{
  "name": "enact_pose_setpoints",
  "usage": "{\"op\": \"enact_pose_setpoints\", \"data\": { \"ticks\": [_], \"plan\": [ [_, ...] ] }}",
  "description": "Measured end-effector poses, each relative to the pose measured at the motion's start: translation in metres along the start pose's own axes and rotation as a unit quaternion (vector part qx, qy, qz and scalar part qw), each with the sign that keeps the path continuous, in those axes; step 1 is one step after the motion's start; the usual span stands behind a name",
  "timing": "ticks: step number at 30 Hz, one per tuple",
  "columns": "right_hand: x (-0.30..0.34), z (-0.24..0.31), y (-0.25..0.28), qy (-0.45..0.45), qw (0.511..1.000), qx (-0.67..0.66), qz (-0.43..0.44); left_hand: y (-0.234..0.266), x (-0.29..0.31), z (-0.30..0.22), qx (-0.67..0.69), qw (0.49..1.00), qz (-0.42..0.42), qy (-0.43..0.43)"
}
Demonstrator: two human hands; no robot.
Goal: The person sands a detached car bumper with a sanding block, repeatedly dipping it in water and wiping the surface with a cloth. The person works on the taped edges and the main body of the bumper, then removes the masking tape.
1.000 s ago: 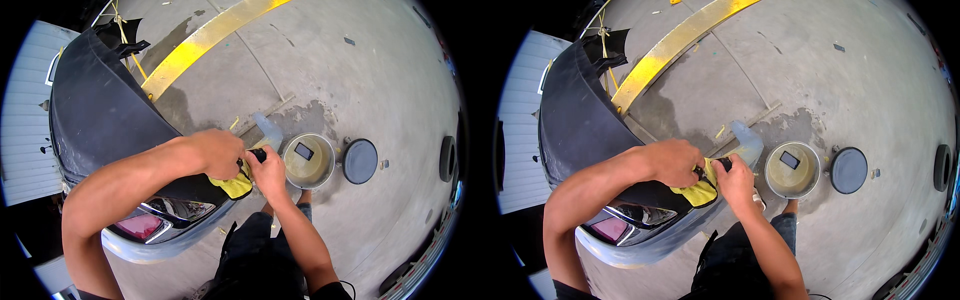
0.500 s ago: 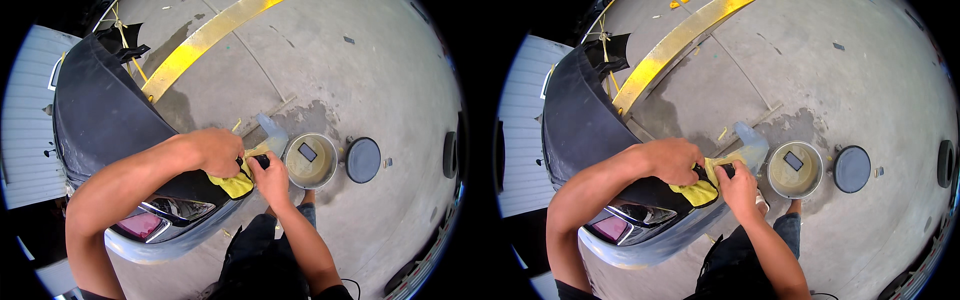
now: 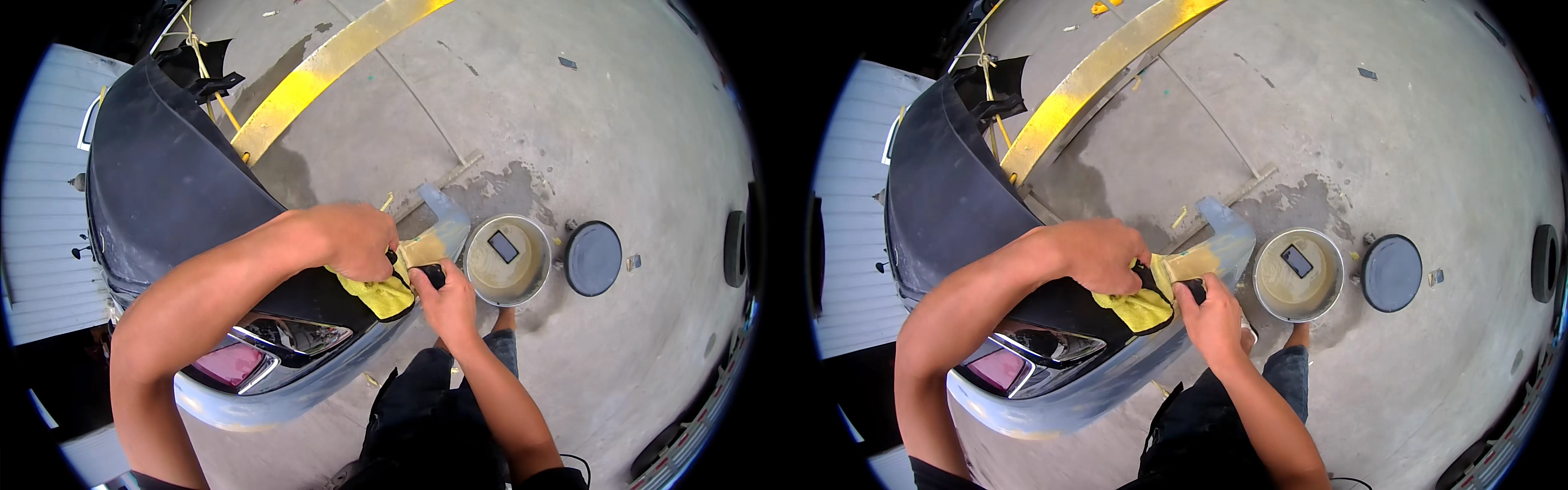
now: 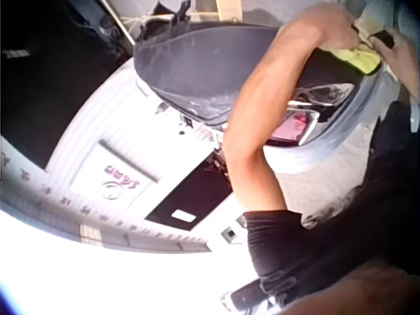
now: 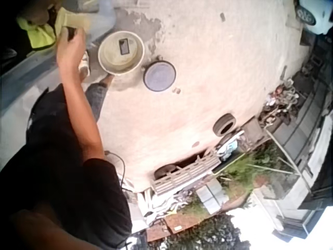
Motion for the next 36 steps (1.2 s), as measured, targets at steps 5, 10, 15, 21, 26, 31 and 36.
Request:
{"op": "enact_pose_setpoints", "data": {
  "ticks": [5, 10, 15, 21, 26, 31, 36],
  "plan": [
    [-0.018, 0.003, -0.008, -0.026, 1.000, 0.001, -0.008, -0.002, -0.004, 0.001, -0.020, 1.000, 0.010, -0.005],
    [0.022, 0.002, 0.002, -0.155, 0.987, -0.039, 0.010, -0.001, -0.006, -0.001, -0.024, 0.999, 0.027, 0.001],
    [0.021, -0.014, 0.012, -0.200, 0.976, -0.075, 0.030, 0.002, 0.000, 0.000, -0.010, 0.999, 0.036, -0.008],
    [0.026, -0.026, -0.002, -0.231, 0.967, -0.098, 0.033, 0.009, 0.010, -0.004, -0.051, 0.996, 0.061, 0.026],
    [0.039, -0.027, -0.010, -0.265, 0.953, -0.151, -0.003, 0.016, 0.010, 0.011, -0.034, 0.992, 0.121, 0.003],
    [0.033, -0.015, -0.011, -0.304, 0.937, -0.170, -0.003, 0.007, 0.000, 0.013, -0.024, 0.992, 0.122, -0.017],
    [0.054, -0.018, -0.030, -0.328, 0.890, -0.294, -0.114, 0.007, 0.003, 0.011, -0.012, 0.995, 0.101, -0.017]
  ]
}}
Point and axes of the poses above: each hand's wrist, its own x-axis away from the middle knuckle, its own y-axis out of the back of the hand, z = x × y, the point moved 5 cm from there along -x, towards the middle knuckle, and after that the axes turned 9 degrees about y, right-handed, at the moved point
